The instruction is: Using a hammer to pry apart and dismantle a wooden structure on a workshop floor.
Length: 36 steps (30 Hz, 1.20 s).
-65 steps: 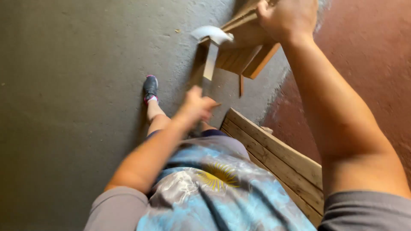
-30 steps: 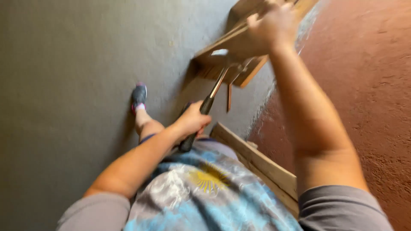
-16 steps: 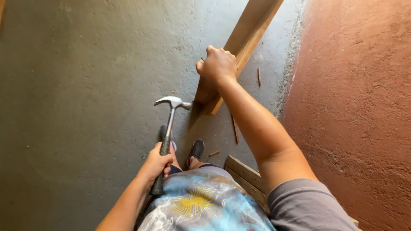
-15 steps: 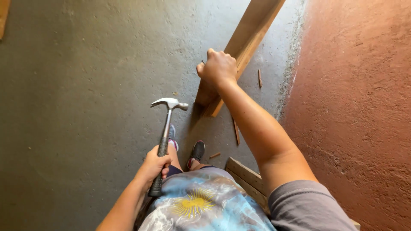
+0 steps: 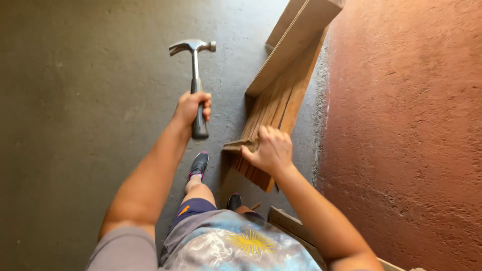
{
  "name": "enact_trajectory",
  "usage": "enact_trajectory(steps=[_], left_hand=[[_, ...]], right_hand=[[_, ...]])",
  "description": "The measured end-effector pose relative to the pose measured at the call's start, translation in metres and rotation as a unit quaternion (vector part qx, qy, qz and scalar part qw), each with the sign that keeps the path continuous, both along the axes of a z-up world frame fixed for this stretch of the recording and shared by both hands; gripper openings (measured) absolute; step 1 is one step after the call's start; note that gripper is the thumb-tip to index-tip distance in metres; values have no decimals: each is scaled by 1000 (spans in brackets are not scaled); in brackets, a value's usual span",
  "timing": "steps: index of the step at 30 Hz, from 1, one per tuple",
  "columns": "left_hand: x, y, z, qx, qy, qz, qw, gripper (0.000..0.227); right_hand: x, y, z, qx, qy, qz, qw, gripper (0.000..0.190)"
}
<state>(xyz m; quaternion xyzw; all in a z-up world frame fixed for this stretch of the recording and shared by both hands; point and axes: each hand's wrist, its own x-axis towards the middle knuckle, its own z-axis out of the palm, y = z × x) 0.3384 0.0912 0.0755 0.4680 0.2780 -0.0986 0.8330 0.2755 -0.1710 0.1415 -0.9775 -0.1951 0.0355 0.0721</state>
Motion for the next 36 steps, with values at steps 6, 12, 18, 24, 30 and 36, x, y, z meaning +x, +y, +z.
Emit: enact_trajectory(steps=[6,12,18,24,30,36], left_hand=[[146,20,-57,-33,15,92,995,13],[214,-78,-110,92,59,319,941,32],[183,-240,-191,81,10,-210,974,22],[212,-42,-131,85,24,-109,990,16],[247,18,-96,28,38,390,920,16],[143,-245,-114,236,55,-241,940,16]], right_hand=[[-14,0,-31,-66,28,-80,994,39],[-17,6,-35,-24,5,-24,999,29],[-14,15,-21,-32,31,16,999,28],[-14,23,-26,-16,26,-18,999,32],[-19,18,-26,-14,36,0,999,33],[-13,10,-30,-24,52,13,998,30]])
